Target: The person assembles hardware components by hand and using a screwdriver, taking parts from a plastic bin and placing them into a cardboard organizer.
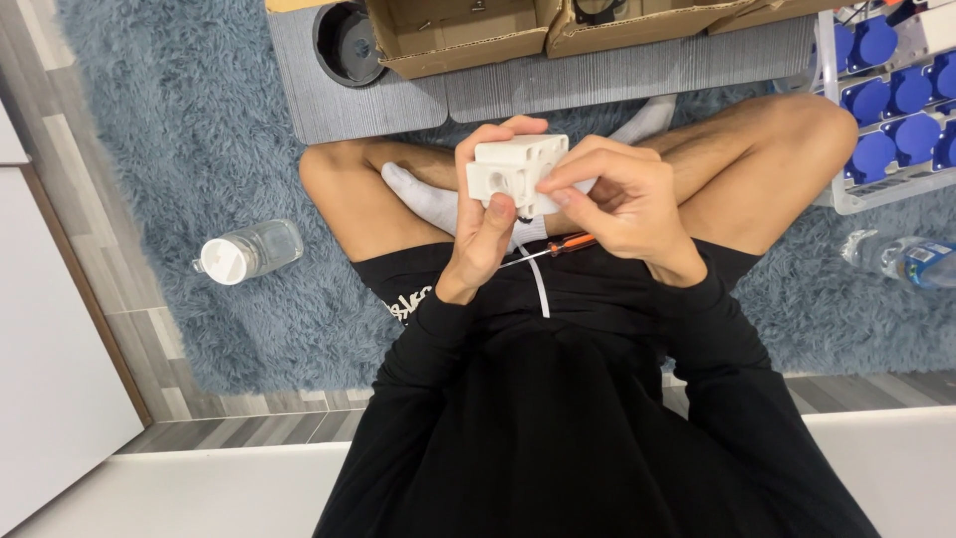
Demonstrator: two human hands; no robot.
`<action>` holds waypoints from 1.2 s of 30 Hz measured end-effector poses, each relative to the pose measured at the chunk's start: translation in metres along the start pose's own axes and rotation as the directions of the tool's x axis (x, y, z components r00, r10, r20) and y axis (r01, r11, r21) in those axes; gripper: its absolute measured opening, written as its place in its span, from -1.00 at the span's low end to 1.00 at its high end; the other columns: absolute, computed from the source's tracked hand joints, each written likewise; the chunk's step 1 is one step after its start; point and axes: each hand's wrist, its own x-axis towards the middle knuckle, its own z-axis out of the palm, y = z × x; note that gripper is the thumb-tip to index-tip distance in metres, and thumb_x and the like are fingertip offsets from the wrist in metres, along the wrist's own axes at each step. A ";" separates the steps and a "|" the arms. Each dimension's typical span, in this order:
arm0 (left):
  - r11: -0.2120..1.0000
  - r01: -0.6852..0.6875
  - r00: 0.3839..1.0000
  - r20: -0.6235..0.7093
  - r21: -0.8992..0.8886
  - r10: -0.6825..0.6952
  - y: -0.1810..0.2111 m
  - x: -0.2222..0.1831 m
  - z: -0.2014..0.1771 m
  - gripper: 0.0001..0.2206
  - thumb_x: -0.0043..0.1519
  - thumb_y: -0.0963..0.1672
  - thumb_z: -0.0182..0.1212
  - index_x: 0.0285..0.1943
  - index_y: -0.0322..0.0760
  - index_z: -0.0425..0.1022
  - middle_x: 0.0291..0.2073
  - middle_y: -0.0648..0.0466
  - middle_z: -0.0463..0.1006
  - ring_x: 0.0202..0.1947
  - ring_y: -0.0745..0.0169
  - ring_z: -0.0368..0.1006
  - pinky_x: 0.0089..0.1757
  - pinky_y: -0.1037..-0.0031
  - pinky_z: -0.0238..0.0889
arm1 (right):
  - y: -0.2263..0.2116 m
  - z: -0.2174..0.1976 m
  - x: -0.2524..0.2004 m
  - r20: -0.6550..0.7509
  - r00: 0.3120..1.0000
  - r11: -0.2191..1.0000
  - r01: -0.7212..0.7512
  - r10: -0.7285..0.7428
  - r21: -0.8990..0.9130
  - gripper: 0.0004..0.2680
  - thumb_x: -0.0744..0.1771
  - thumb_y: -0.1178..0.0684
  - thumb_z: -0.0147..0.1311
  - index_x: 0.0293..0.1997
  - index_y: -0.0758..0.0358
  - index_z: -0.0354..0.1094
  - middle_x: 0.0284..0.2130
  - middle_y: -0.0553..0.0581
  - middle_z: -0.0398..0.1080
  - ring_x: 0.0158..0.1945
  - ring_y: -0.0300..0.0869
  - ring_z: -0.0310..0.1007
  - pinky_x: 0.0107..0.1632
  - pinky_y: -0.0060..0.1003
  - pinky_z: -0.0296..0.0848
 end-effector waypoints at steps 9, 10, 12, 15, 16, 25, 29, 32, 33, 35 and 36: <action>1.000 -0.004 1.000 0.017 0.020 0.003 -0.003 0.000 -0.003 -0.45 0.55 0.09 0.06 0.54 -0.25 0.03 0.47 -0.32 0.26 0.42 -0.07 0.37 0.35 0.04 0.29 | 0.008 -0.002 -0.004 -0.004 1.000 1.000 -0.004 0.004 0.030 -0.97 0.39 0.33 0.27 -0.14 0.47 0.62 -0.33 0.31 0.54 -0.39 -0.24 0.39 -0.39 -0.32 0.36; 1.000 0.000 1.000 0.015 0.014 0.000 -0.004 0.000 -0.002 -0.45 0.55 0.09 0.06 0.54 -0.25 0.03 0.47 -0.32 0.26 0.41 -0.05 0.38 0.35 0.04 0.29 | 0.010 -0.003 -0.005 -0.008 1.000 0.999 -0.004 0.004 0.036 -0.97 0.39 0.33 0.28 -0.14 0.48 0.61 -0.32 0.31 0.54 -0.39 -0.24 0.39 -0.38 -0.33 0.37; 1.000 -0.006 1.000 0.013 0.012 0.006 -0.005 -0.001 -0.003 -0.45 0.55 0.10 0.06 0.54 -0.25 0.04 0.47 -0.31 0.26 0.41 -0.04 0.38 0.35 0.05 0.29 | 0.011 -0.002 -0.003 -0.006 1.000 0.999 0.004 -0.004 0.044 -0.97 0.38 0.33 0.28 -0.13 0.49 0.61 -0.32 0.32 0.54 -0.38 -0.24 0.39 -0.37 -0.34 0.37; 1.000 0.009 1.000 -0.009 -0.007 -0.009 -0.007 -0.003 -0.002 -0.45 0.55 0.10 0.06 0.54 -0.26 0.03 0.46 -0.32 0.26 0.40 -0.05 0.38 0.34 0.04 0.31 | 0.008 -0.002 -0.003 -0.005 1.000 0.999 0.002 -0.001 0.036 -0.97 0.39 0.33 0.27 -0.13 0.48 0.61 -0.32 0.31 0.55 -0.38 -0.25 0.40 -0.37 -0.33 0.38; 1.000 0.013 1.000 -0.001 -0.003 -0.013 -0.008 -0.003 -0.002 -0.45 0.55 0.10 0.06 0.54 -0.24 0.03 0.46 -0.31 0.25 0.41 -0.04 0.38 0.34 0.04 0.31 | 0.011 -0.004 -0.005 -0.001 1.000 0.999 -0.005 0.005 0.041 -0.97 0.39 0.32 0.27 -0.13 0.48 0.61 -0.32 0.31 0.55 -0.37 -0.24 0.41 -0.37 -0.33 0.38; 1.000 0.011 1.000 -0.015 -0.003 -0.011 -0.007 -0.004 -0.004 -0.45 0.55 0.09 0.07 0.53 -0.28 0.03 0.44 -0.33 0.27 0.41 -0.07 0.38 0.34 0.04 0.32 | 0.011 0.000 -0.004 -0.007 1.000 0.999 0.004 -0.004 0.040 -0.96 0.39 0.32 0.28 -0.13 0.48 0.62 -0.33 0.31 0.54 -0.38 -0.25 0.40 -0.36 -0.33 0.38; 1.000 0.016 1.000 -0.015 -0.005 -0.016 -0.008 -0.004 -0.007 -0.45 0.55 0.09 0.07 0.54 -0.26 0.03 0.45 -0.30 0.26 0.42 -0.05 0.36 0.34 0.07 0.31 | 0.011 0.002 -0.004 -0.019 1.000 0.999 0.001 0.000 0.043 -0.97 0.39 0.32 0.29 -0.14 0.49 0.62 -0.33 0.32 0.55 -0.37 -0.21 0.44 -0.35 -0.31 0.40; 0.999 0.019 1.000 -0.022 -0.034 -0.020 -0.008 -0.005 -0.005 -0.46 0.55 0.08 0.08 0.54 -0.24 0.03 0.46 -0.27 0.26 0.44 -0.02 0.34 0.37 0.09 0.22 | 0.012 0.001 -0.003 -0.013 0.999 0.998 -0.029 0.030 0.056 -0.96 0.39 0.31 0.29 -0.12 0.47 0.62 -0.32 0.32 0.55 -0.34 -0.19 0.46 -0.28 -0.32 0.43; 0.999 0.008 1.000 -0.014 -0.034 -0.008 -0.010 -0.005 -0.006 -0.46 0.55 0.08 0.08 0.54 -0.24 0.03 0.46 -0.27 0.26 0.44 -0.02 0.34 0.37 0.09 0.22 | 0.012 0.001 -0.003 -0.011 1.000 0.999 -0.017 0.018 0.050 -0.96 0.39 0.31 0.29 -0.12 0.47 0.62 -0.32 0.32 0.55 -0.34 -0.19 0.46 -0.28 -0.32 0.43; 0.999 0.014 1.000 -0.021 -0.047 -0.015 -0.015 -0.006 -0.008 -0.47 0.56 0.07 0.06 0.53 -0.25 0.02 0.47 -0.27 0.25 0.45 -0.02 0.31 0.39 0.11 0.17 | 0.013 0.000 -0.003 -0.020 1.000 0.999 -0.018 0.019 0.049 -0.96 0.39 0.29 0.28 -0.13 0.45 0.62 -0.32 0.29 0.55 -0.33 -0.19 0.48 -0.27 -0.30 0.43; 0.999 0.005 1.000 -0.016 -0.045 -0.006 -0.015 -0.005 -0.009 -0.47 0.56 0.07 0.06 0.53 -0.25 0.02 0.47 -0.27 0.25 0.45 -0.02 0.31 0.39 0.11 0.17 | 0.015 0.000 -0.002 -0.018 1.000 0.999 -0.009 0.010 0.046 -0.96 0.39 0.29 0.28 -0.13 0.45 0.62 -0.32 0.29 0.55 -0.33 -0.19 0.48 -0.27 -0.30 0.43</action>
